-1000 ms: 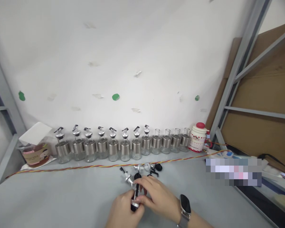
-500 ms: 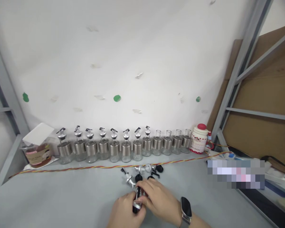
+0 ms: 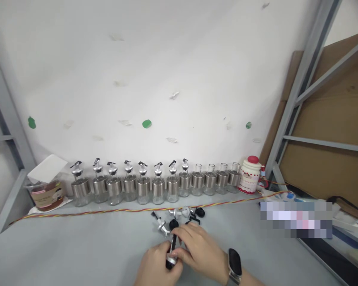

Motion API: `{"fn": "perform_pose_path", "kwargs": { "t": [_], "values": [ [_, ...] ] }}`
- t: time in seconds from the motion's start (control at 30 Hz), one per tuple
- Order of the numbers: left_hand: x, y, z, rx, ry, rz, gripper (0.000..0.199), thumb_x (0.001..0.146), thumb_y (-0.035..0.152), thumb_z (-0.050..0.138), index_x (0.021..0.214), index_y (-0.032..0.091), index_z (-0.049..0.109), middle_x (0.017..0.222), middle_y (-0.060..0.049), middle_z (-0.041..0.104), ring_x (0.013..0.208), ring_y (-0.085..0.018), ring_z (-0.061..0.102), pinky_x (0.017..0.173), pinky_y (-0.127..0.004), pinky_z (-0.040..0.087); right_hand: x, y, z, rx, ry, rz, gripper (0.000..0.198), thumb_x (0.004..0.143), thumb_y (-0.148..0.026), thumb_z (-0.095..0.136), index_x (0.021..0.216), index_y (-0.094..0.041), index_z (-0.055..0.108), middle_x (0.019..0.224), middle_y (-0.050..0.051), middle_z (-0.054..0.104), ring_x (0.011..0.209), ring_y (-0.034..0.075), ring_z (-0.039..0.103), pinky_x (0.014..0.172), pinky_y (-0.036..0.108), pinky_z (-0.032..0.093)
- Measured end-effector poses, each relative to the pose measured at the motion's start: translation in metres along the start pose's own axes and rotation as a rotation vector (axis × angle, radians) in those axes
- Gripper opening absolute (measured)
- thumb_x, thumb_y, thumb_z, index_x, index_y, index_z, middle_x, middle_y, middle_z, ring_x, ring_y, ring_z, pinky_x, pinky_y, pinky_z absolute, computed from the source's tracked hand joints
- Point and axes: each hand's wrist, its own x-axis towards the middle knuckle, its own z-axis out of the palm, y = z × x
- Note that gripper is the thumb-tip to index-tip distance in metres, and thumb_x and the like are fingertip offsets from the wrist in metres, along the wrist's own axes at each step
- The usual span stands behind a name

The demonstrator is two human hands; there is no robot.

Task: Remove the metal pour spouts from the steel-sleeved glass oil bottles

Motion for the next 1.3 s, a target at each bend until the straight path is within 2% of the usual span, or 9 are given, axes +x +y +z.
{"fn": "perform_pose_path", "kwargs": {
  "t": [0.23, 0.47, 0.67, 0.87, 1.1, 1.3],
  "values": [
    [-0.001, 0.0, -0.001, 0.078, -0.013, -0.008, 0.008, 0.066, 0.019, 0.045, 0.061, 0.019, 0.051, 0.056, -0.002, 0.061, 0.051, -0.015, 0.053, 0.047, -0.021, 0.031, -0.001, 0.002, 0.003, -0.162, 0.081, -0.162, 0.038, 0.087, -0.039, 0.03, 0.102, -0.011, 0.05, 0.081, 0.009, 0.059, 0.071, 0.021, 0.051, 0.07, 0.036, 0.038],
    [-0.001, -0.001, 0.002, 0.061, -0.008, 0.031, 0.011, 0.069, 0.02, 0.043, 0.063, 0.019, 0.053, 0.058, -0.003, 0.063, 0.052, -0.015, 0.056, 0.049, -0.021, 0.033, -0.001, 0.0, 0.004, -0.094, -0.025, -0.089, 0.023, 0.087, -0.028, 0.035, 0.097, -0.015, 0.05, 0.081, 0.006, 0.059, 0.072, 0.019, 0.051, 0.071, 0.031, 0.038],
    [-0.002, 0.003, -0.004, 0.09, -0.009, -0.006, 0.009, 0.067, 0.02, 0.045, 0.064, 0.019, 0.053, 0.058, -0.002, 0.063, 0.053, -0.015, 0.056, 0.048, -0.021, 0.033, 0.0, -0.003, -0.004, -0.028, -0.047, -0.047, 0.026, 0.084, -0.033, 0.041, 0.102, -0.016, 0.049, 0.085, 0.006, 0.06, 0.076, 0.019, 0.052, 0.073, 0.031, 0.038],
    [-0.001, 0.003, -0.002, -0.007, -0.024, -0.005, 0.007, 0.064, 0.018, 0.044, 0.06, 0.019, 0.05, 0.056, -0.001, 0.06, 0.051, -0.013, 0.053, 0.048, -0.02, 0.033, 0.0, -0.002, -0.005, -0.017, -0.04, -0.03, 0.033, 0.081, -0.041, 0.047, 0.104, -0.017, 0.051, 0.085, 0.005, 0.062, 0.077, 0.019, 0.054, 0.071, 0.029, 0.039],
    [0.0, -0.001, 0.001, 0.013, -0.003, 0.008, 0.007, 0.064, 0.017, 0.044, 0.061, 0.019, 0.05, 0.056, -0.001, 0.06, 0.05, -0.014, 0.052, 0.049, -0.021, 0.033, -0.001, 0.0, 0.001, -0.061, 0.036, -0.038, 0.034, 0.084, -0.044, 0.04, 0.098, -0.016, 0.053, 0.08, 0.006, 0.062, 0.074, 0.02, 0.054, 0.069, 0.031, 0.039],
    [0.0, -0.003, 0.006, 0.007, 0.006, 0.036, 0.009, 0.066, 0.018, 0.043, 0.06, 0.019, 0.051, 0.055, -0.001, 0.06, 0.049, -0.013, 0.052, 0.047, -0.021, 0.032, -0.001, -0.001, 0.006, -0.163, 0.06, -0.098, 0.031, 0.087, -0.036, 0.03, 0.087, -0.015, 0.053, 0.073, 0.006, 0.059, 0.068, 0.02, 0.053, 0.066, 0.032, 0.038]
  ]
}}
